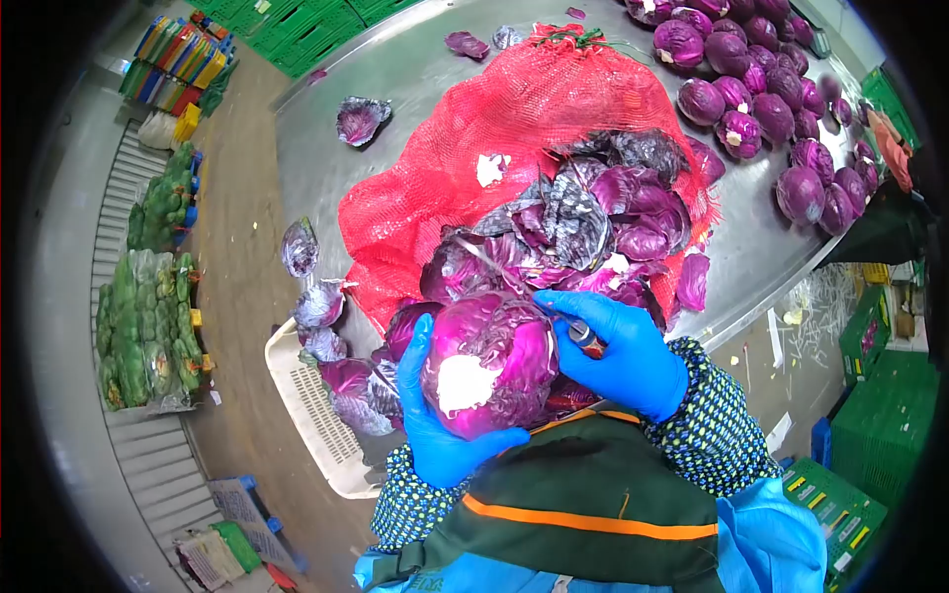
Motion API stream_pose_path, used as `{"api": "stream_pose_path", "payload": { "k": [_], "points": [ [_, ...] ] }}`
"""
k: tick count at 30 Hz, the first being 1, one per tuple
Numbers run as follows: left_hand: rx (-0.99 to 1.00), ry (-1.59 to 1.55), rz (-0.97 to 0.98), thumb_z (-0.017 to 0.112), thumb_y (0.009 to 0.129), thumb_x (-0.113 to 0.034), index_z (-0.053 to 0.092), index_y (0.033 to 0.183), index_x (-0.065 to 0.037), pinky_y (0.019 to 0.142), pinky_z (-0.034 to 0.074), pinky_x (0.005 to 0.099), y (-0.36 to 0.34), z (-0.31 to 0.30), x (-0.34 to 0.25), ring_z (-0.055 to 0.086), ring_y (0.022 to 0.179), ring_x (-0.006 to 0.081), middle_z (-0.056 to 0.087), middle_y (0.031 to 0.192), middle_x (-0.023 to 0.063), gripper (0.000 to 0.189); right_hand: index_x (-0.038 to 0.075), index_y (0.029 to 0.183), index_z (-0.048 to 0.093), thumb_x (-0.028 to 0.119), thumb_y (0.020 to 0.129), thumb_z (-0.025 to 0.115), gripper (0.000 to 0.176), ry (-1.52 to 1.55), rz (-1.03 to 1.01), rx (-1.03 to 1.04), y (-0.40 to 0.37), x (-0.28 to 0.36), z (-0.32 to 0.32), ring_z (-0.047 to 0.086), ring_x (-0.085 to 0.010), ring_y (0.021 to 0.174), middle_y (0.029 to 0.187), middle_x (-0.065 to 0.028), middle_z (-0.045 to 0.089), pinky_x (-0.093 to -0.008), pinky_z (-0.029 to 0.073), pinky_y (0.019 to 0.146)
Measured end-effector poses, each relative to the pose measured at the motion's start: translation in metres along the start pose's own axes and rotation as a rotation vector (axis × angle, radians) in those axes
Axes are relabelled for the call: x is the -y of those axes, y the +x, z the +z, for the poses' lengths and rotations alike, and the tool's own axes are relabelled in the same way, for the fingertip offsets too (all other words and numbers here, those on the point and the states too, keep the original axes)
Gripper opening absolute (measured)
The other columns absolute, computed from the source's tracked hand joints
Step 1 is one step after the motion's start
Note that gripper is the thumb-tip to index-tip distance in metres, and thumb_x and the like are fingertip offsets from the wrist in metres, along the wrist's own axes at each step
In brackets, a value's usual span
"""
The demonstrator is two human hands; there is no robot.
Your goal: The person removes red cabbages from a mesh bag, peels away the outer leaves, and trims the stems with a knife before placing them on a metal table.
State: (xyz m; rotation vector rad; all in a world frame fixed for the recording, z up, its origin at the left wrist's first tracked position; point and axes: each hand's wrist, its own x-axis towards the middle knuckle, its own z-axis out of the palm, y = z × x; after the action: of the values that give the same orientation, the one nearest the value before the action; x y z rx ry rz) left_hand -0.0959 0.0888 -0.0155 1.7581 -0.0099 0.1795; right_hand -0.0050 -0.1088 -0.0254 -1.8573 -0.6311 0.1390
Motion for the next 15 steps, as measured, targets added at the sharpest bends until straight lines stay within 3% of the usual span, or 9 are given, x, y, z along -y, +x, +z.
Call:
{"api": "stream_pose_path", "payload": {
  "k": [1, 2, 5, 6, 9, 11, 13, 14, 15],
  "points": [
    [0.014, -0.043, -0.014, 0.090, 0.051, -0.025, 0.013, 0.141, -0.005, 0.106, 0.033, 0.0429, -0.001, 0.001, 0.000, 0.035, 0.128, 0.0297, 0.023, 0.144, 0.0158, 0.120, 0.006, 0.121, 0.053, 0.007, 0.074, 0.066, 0.049, 0.059, -0.033, -0.022, -0.001, -0.002, 0.000, 0.064, -0.0216, 0.076, 0.096, -0.0127, 0.062, -0.0303, 0.052, 0.067],
    [0.013, -0.043, -0.017, 0.090, 0.051, -0.025, 0.013, 0.141, -0.005, 0.106, 0.033, 0.0429, -0.002, 0.001, 0.000, 0.035, 0.128, 0.0297, 0.023, 0.144, 0.0158, 0.120, 0.005, 0.122, 0.052, 0.011, 0.075, 0.067, 0.049, 0.241, 0.122, 0.051, -0.003, -0.001, -0.002, 0.063, -0.0207, 0.082, 0.100, -0.0137, 0.061, -0.0315, 0.051, 0.073],
    [-0.034, -0.115, -0.108, 0.090, 0.051, -0.025, 0.013, 0.142, -0.005, 0.105, 0.033, 0.0432, -0.001, 0.005, 0.000, 0.035, 0.128, 0.0299, 0.022, 0.144, 0.0160, 0.120, 0.004, 0.123, 0.051, 0.013, 0.075, 0.068, 0.051, 0.243, 0.123, 0.121, 0.001, 0.011, -0.011, 0.060, -0.0205, 0.091, 0.106, -0.0143, 0.059, -0.0325, 0.049, 0.079],
    [-0.005, -0.044, -0.061, 0.090, 0.051, -0.025, 0.013, 0.142, -0.005, 0.106, 0.033, 0.0433, 0.000, 0.004, 0.000, 0.035, 0.128, 0.0300, 0.021, 0.144, 0.0163, 0.121, 0.003, 0.123, 0.050, 0.013, 0.074, 0.067, 0.053, 0.221, 0.182, 0.166, 0.003, 0.016, -0.014, 0.058, -0.0215, 0.097, 0.108, -0.0150, 0.058, -0.0332, 0.047, 0.083],
    [0.037, 0.182, 0.041, 0.091, 0.050, -0.025, 0.013, 0.142, -0.005, 0.105, 0.034, 0.0432, 0.000, 0.001, 0.003, 0.034, 0.129, 0.0300, 0.020, 0.145, 0.0167, 0.121, 0.003, 0.122, 0.051, 0.007, 0.073, 0.064, 0.050, 0.194, 0.098, 0.131, 0.004, 0.012, -0.010, 0.059, -0.0224, 0.095, 0.103, -0.0136, 0.059, -0.0312, 0.047, 0.082],
    [0.052, 0.339, 0.100, 0.091, 0.050, -0.026, 0.013, 0.142, -0.005, 0.105, 0.034, 0.0430, 0.000, 0.001, 0.002, 0.034, 0.129, 0.0300, 0.020, 0.145, 0.0168, 0.122, 0.003, 0.120, 0.052, 0.003, 0.073, 0.062, 0.048, 0.225, 0.178, 0.071, 0.001, 0.008, -0.006, 0.059, -0.0214, 0.094, 0.100, -0.0134, 0.059, -0.0303, 0.047, 0.082],
    [0.096, 0.092, 0.026, 0.090, 0.051, -0.027, 0.012, 0.142, -0.005, 0.105, 0.035, 0.0425, 0.002, 0.005, -0.003, 0.034, 0.129, 0.0307, 0.024, 0.143, 0.0166, 0.122, 0.003, 0.118, 0.053, -0.001, 0.072, 0.060, 0.047, 0.249, 0.258, 0.010, 0.000, 0.000, -0.004, 0.060, -0.0204, 0.094, 0.098, -0.0132, 0.059, -0.0293, 0.047, 0.082],
    [0.091, 0.091, 0.025, 0.090, 0.051, -0.027, 0.012, 0.142, -0.005, 0.105, 0.035, 0.0425, 0.001, 0.005, 0.002, 0.034, 0.129, 0.0307, 0.024, 0.143, 0.0166, 0.122, 0.002, 0.116, 0.054, -0.004, 0.073, 0.059, 0.044, 0.249, 0.207, -0.004, 0.000, -0.007, -0.004, 0.060, -0.0184, 0.093, 0.097, -0.0118, 0.060, -0.0285, 0.047, 0.081],
    [0.053, -0.157, -0.086, 0.088, 0.055, -0.029, 0.011, 0.143, -0.006, 0.104, 0.035, 0.0432, -0.002, 0.004, 0.009, 0.034, 0.129, 0.0310, 0.027, 0.142, 0.0163, 0.119, 0.002, 0.114, 0.056, -0.006, 0.073, 0.057, 0.042, 0.254, 0.160, -0.017, -0.002, -0.011, -0.005, 0.060, -0.0163, 0.092, 0.096, -0.0104, 0.060, -0.0277, 0.048, 0.080]
  ]
}}
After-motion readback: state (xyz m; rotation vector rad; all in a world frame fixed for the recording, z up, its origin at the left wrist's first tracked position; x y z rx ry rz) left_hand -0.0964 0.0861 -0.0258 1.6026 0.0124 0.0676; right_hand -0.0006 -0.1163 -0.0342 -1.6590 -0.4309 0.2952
